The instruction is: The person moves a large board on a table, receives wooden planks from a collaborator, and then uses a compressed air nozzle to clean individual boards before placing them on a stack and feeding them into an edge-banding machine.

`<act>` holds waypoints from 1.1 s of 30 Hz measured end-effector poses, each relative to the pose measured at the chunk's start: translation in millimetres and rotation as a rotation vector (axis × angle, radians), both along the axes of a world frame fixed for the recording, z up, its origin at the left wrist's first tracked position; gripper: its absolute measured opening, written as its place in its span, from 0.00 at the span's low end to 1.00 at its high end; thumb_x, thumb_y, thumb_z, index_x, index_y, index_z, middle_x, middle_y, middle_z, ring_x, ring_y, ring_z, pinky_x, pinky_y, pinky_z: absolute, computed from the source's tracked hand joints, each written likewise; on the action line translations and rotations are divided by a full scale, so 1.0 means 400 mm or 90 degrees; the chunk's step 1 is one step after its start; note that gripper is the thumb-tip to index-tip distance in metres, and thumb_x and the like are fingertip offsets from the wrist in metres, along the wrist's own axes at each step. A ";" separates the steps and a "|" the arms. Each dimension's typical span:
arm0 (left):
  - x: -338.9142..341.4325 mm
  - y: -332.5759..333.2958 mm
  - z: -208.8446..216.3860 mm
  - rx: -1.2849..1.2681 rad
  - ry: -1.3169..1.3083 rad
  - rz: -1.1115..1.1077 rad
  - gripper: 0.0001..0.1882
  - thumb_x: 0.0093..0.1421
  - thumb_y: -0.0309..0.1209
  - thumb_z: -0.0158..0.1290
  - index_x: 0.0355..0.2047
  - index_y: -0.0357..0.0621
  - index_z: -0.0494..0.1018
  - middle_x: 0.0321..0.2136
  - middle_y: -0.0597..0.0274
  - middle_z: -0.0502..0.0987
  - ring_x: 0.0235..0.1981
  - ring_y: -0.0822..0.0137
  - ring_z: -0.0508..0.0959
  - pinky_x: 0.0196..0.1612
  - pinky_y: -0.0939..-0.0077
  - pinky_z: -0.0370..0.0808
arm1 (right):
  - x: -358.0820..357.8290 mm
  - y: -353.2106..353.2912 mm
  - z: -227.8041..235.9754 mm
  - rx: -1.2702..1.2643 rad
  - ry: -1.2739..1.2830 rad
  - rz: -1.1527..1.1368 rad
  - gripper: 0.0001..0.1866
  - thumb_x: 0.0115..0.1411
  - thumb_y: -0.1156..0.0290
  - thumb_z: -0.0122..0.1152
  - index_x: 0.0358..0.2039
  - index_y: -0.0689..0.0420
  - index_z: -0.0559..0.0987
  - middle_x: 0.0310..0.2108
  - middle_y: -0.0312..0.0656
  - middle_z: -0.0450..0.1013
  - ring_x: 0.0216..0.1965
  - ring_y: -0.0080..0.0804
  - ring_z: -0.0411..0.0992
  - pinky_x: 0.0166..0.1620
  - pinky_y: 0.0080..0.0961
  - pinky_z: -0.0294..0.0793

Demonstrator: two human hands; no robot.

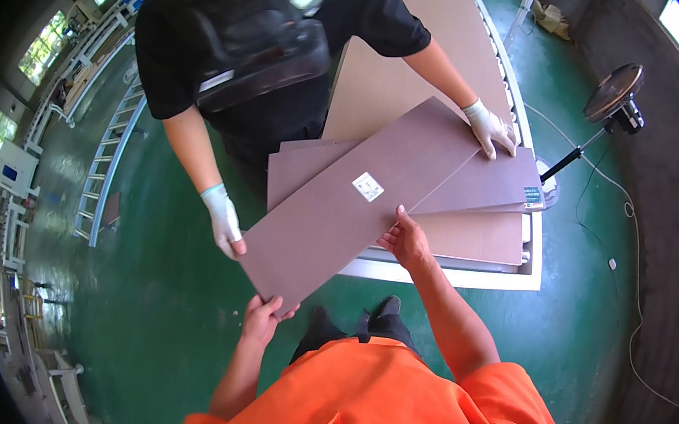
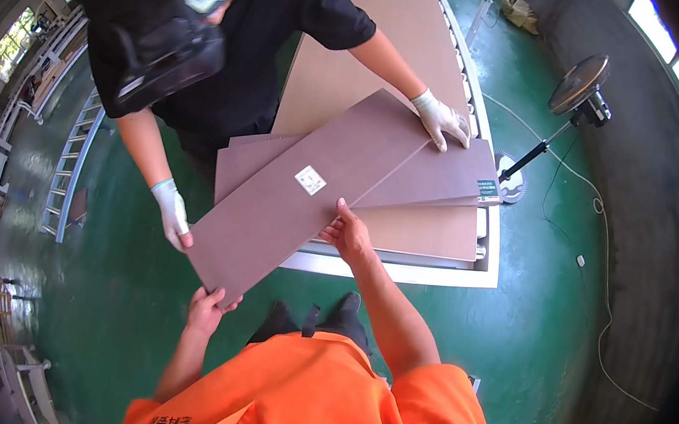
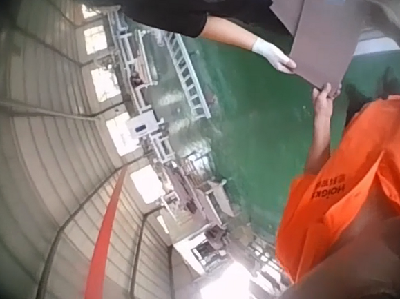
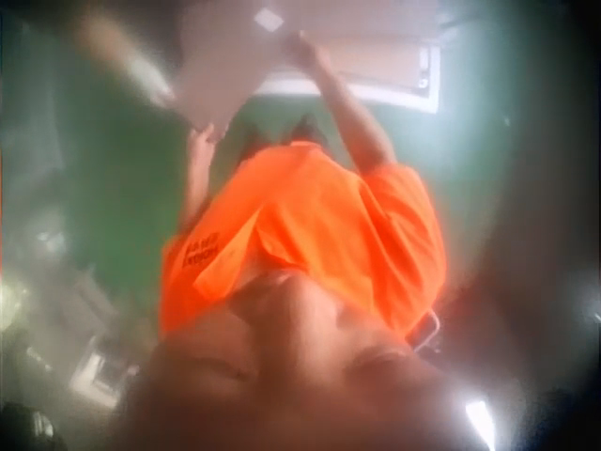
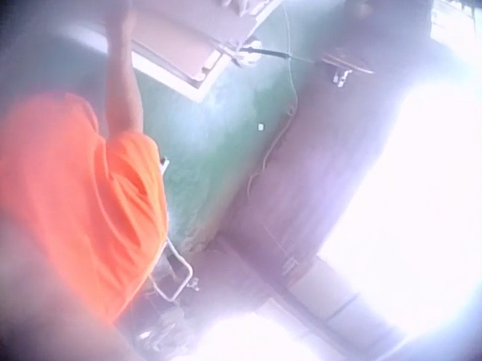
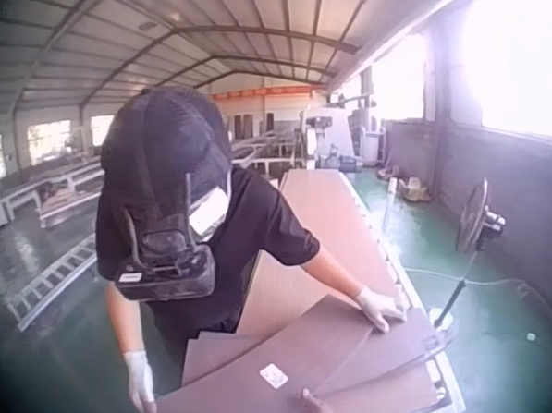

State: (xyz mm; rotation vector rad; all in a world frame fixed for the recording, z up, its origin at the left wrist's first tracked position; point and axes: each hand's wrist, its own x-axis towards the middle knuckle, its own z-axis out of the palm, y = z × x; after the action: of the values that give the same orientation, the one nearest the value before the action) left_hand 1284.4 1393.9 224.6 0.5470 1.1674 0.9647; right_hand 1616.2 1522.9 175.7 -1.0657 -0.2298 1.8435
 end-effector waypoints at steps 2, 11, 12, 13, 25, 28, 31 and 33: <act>-0.005 -0.064 0.005 -0.018 0.024 0.021 0.21 0.58 0.30 0.53 0.49 0.34 0.64 0.38 0.52 0.75 0.35 0.59 0.79 0.33 0.71 0.78 | -0.018 -0.002 0.042 -0.036 -0.009 0.024 0.28 0.60 0.52 0.55 0.48 0.65 0.71 0.38 0.47 0.74 0.37 0.35 0.74 0.42 0.29 0.75; -0.115 -0.220 0.021 -0.048 0.014 0.033 0.23 0.56 0.27 0.52 0.51 0.33 0.63 0.46 0.54 0.73 0.43 0.61 0.76 0.43 0.68 0.74 | -0.055 -0.193 0.074 0.065 -0.128 0.114 0.19 0.52 0.69 0.63 0.42 0.65 0.73 0.34 0.45 0.74 0.33 0.36 0.73 0.34 0.29 0.75; -0.134 -0.217 0.021 -0.049 0.024 0.041 0.24 0.56 0.27 0.53 0.51 0.33 0.63 0.46 0.55 0.72 0.45 0.62 0.74 0.45 0.68 0.73 | -0.055 -0.237 0.061 0.054 -0.128 0.110 0.19 0.50 0.71 0.64 0.41 0.64 0.72 0.34 0.43 0.72 0.33 0.33 0.72 0.35 0.29 0.75; -0.151 -0.212 0.019 -0.053 0.031 0.050 0.24 0.55 0.27 0.54 0.52 0.33 0.63 0.47 0.56 0.72 0.47 0.63 0.73 0.47 0.69 0.71 | -0.052 -0.276 0.060 0.053 -0.137 0.116 0.21 0.50 0.73 0.64 0.44 0.64 0.71 0.35 0.42 0.71 0.33 0.33 0.71 0.36 0.30 0.75; -0.117 -0.049 -0.007 -0.061 0.090 -0.106 0.26 0.55 0.31 0.57 0.51 0.33 0.64 0.46 0.58 0.73 0.48 0.67 0.71 0.53 0.72 0.66 | 0.025 -0.342 0.060 0.036 -0.046 -0.113 0.30 0.46 0.72 0.68 0.50 0.62 0.66 0.40 0.44 0.72 0.40 0.39 0.74 0.41 0.35 0.78; -0.096 -0.012 -0.002 -0.054 0.100 -0.106 0.24 0.56 0.32 0.56 0.50 0.33 0.66 0.44 0.60 0.73 0.47 0.68 0.72 0.52 0.74 0.66 | 0.033 -0.322 0.055 0.048 -0.071 -0.118 0.30 0.47 0.71 0.67 0.50 0.63 0.66 0.41 0.45 0.72 0.40 0.40 0.74 0.42 0.37 0.78; -0.101 0.018 -0.003 -0.065 0.129 -0.080 0.22 0.57 0.34 0.55 0.48 0.33 0.67 0.42 0.61 0.74 0.45 0.69 0.72 0.50 0.74 0.67 | 0.019 -0.292 0.064 0.049 -0.071 -0.130 0.29 0.47 0.70 0.66 0.49 0.63 0.67 0.40 0.44 0.72 0.40 0.40 0.74 0.42 0.38 0.78; -0.106 0.050 0.001 -0.073 0.146 -0.063 0.21 0.58 0.35 0.55 0.47 0.34 0.68 0.41 0.62 0.74 0.43 0.70 0.72 0.48 0.75 0.67 | 0.006 -0.269 0.061 0.035 -0.067 -0.142 0.28 0.48 0.69 0.66 0.49 0.63 0.67 0.40 0.44 0.72 0.40 0.40 0.74 0.42 0.38 0.78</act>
State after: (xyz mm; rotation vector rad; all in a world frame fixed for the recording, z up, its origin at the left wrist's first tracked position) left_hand 1242.1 1414.1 225.1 0.6288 1.3788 0.7589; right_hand 1618.7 1415.5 200.2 -1.1061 -0.2132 1.5759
